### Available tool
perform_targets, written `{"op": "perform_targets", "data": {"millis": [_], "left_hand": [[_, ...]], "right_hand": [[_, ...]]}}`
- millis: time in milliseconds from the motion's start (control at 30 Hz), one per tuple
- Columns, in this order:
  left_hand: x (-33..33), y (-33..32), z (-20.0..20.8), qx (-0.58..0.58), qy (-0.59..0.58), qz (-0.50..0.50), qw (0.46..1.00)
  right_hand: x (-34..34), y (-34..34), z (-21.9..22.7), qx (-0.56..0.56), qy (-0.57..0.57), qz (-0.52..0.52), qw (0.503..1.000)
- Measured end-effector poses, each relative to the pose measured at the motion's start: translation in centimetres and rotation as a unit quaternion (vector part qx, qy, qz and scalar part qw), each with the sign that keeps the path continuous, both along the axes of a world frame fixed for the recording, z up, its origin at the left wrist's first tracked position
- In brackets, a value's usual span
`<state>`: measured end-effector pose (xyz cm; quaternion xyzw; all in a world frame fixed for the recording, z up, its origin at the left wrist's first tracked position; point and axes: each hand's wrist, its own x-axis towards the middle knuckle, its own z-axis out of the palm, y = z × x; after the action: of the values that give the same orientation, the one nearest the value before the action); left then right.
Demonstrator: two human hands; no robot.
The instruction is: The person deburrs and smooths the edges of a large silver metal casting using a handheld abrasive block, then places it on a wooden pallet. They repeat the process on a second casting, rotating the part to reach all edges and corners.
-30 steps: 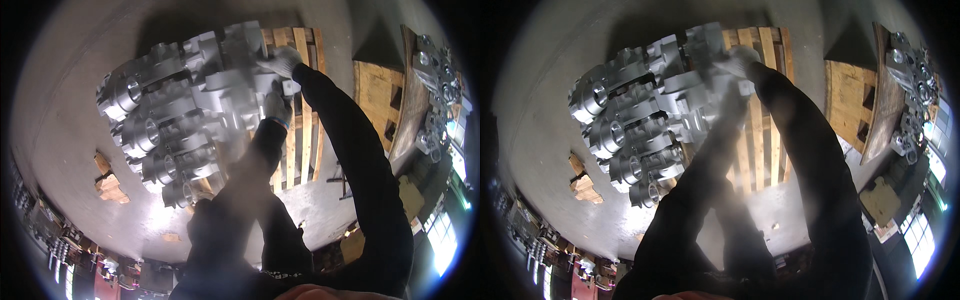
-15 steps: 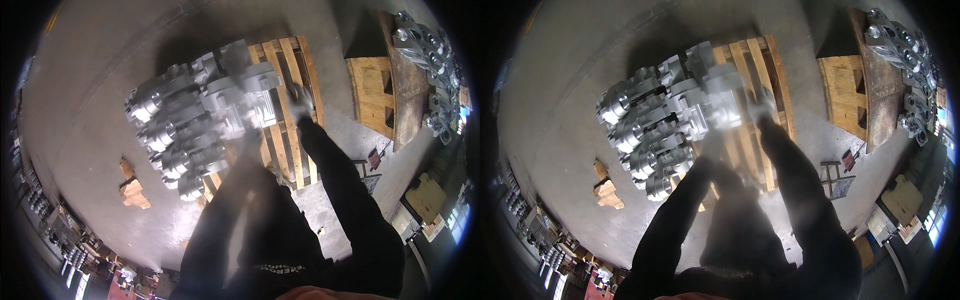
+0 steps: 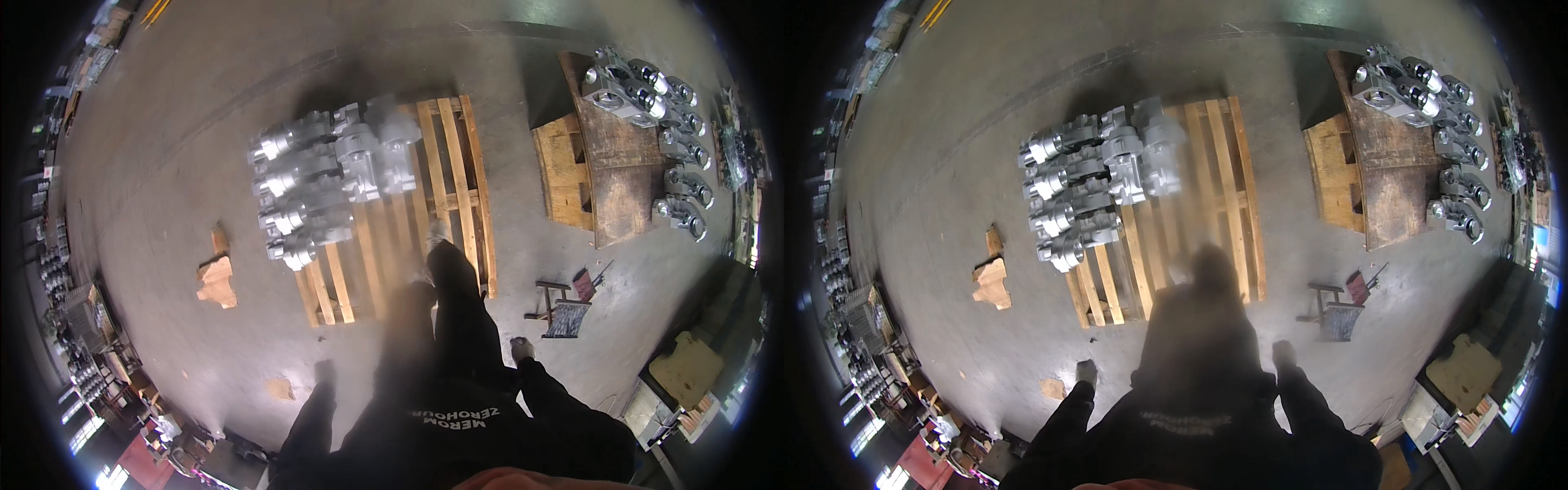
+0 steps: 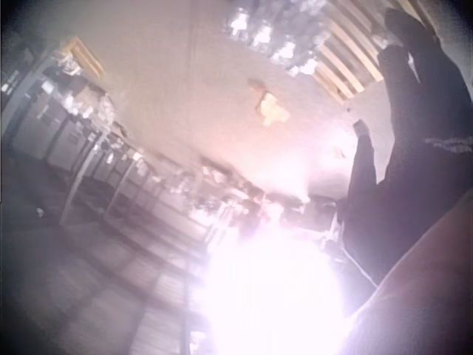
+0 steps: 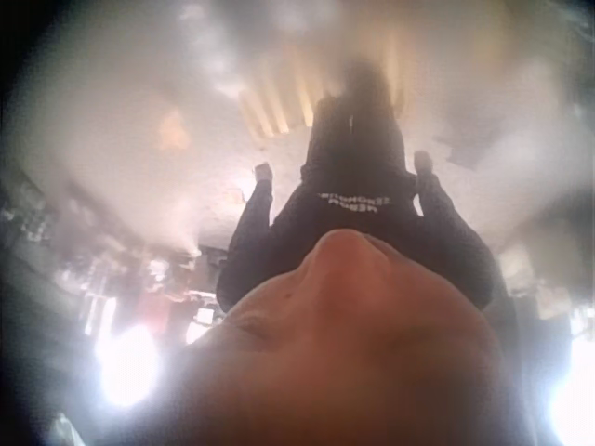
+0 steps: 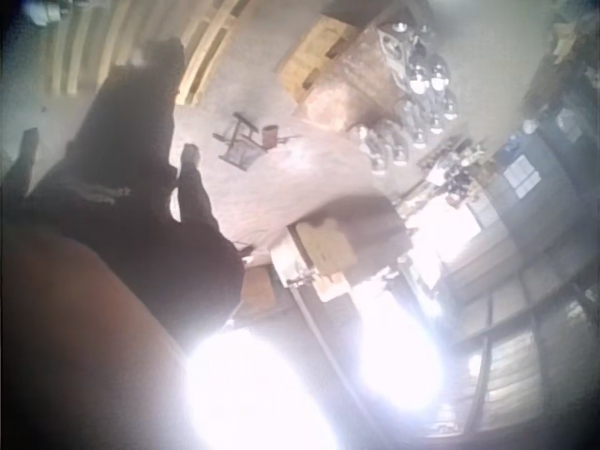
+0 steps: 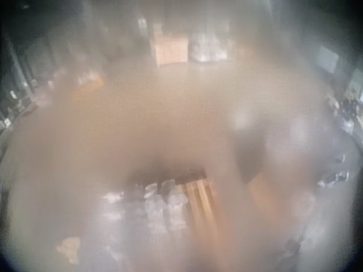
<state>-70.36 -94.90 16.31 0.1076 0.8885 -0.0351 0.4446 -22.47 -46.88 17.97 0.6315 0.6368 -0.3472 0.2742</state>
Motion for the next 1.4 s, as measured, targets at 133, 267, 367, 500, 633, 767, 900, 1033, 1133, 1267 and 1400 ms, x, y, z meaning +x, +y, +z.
{"op": "perform_targets", "data": {"millis": [133,267,367,500,633,767,900,1033,1133,1267,1400], "left_hand": [[8.2,5.0,-3.0,0.251,0.034,0.176,0.951],[9.6,13.4,-6.8,0.412,-0.063,0.240,0.877],[7.8,19.1,-7.2,0.409,-0.041,0.060,0.909],[8.1,26.5,-6.3,0.217,0.074,-0.167,0.959],[13.0,31.6,-8.7,0.114,0.115,-0.211,0.964],[20.7,35.0,-11.0,0.099,0.225,-0.239,0.939],[30.4,42.1,-9.6,0.249,0.251,-0.276,0.894],[36.9,51.8,-6.6,0.361,0.173,-0.031,0.916],[36.1,59.7,-5.5,0.405,0.184,-0.229,0.866],[35.6,68.4,-5.5,0.401,-0.039,0.061,0.913],[36.7,75.6,-6.9,0.346,-0.094,0.076,0.930]], "right_hand": [[3.3,3.6,3.2,0.080,0.065,-0.086,0.991],[10.4,8.0,2.9,0.093,0.027,-0.084,0.992],[16.2,11.3,0.0,0.162,-0.091,0.355,0.916],[21.3,16.2,-5.6,0.161,-0.078,0.370,0.911],[26.2,22.3,-10.3,0.143,-0.011,0.094,0.985],[35.1,28.3,-12.2,0.201,0.087,-0.027,0.975],[46.2,32.1,-12.7,0.182,0.132,-0.405,0.886],[52.9,32.2,-13.1,0.188,0.037,-0.406,0.893],[53.4,31.0,-12.7,0.169,0.140,-0.517,0.827],[51.5,30.2,-11.6,0.171,0.102,-0.462,0.864],[51.8,31.1,-10.7,0.161,0.099,-0.481,0.856]]}}
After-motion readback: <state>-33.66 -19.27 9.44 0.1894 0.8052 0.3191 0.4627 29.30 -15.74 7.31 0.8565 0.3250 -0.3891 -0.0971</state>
